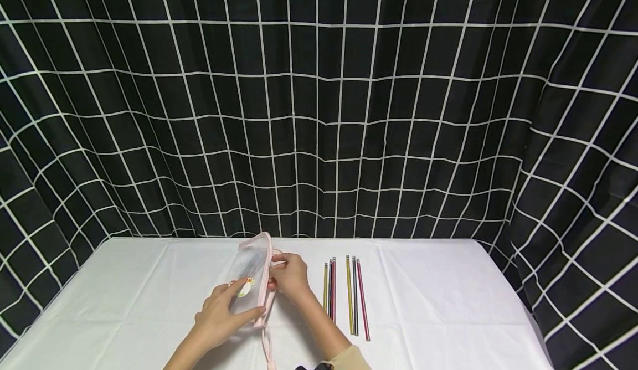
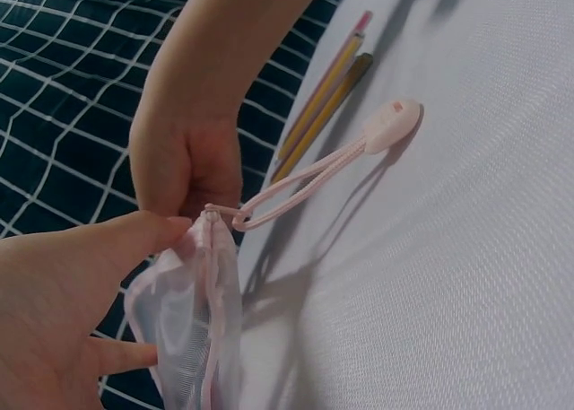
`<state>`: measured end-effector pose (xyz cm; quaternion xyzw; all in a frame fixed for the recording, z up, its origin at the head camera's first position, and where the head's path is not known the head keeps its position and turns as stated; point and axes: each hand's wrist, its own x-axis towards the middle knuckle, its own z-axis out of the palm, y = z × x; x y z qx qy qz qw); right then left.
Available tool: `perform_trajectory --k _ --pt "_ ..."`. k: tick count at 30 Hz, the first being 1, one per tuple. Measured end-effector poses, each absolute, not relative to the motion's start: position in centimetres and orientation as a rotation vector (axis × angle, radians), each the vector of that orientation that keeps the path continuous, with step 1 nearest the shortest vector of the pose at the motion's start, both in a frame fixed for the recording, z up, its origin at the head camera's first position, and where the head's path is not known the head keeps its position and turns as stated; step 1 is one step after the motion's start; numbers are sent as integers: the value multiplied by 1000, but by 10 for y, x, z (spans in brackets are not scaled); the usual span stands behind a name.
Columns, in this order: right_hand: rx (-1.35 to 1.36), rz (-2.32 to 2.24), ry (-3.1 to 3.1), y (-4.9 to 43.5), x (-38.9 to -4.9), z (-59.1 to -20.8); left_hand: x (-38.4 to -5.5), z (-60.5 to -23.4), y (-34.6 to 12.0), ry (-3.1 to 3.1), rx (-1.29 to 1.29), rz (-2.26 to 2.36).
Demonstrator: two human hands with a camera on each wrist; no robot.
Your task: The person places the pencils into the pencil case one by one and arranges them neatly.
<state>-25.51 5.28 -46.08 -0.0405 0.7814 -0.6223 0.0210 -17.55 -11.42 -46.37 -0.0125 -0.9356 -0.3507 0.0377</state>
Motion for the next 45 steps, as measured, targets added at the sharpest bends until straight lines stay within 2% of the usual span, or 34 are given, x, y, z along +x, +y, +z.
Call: perform_trajectory --k 23,45 --pt "-62 -2061 2363 82 -244 -461 -175 -463 -114 -2865 -36 -1054" --pt "-79 -1873 2738 111 -238 -461 -175 -463 -114 -2865 -41 -1060"
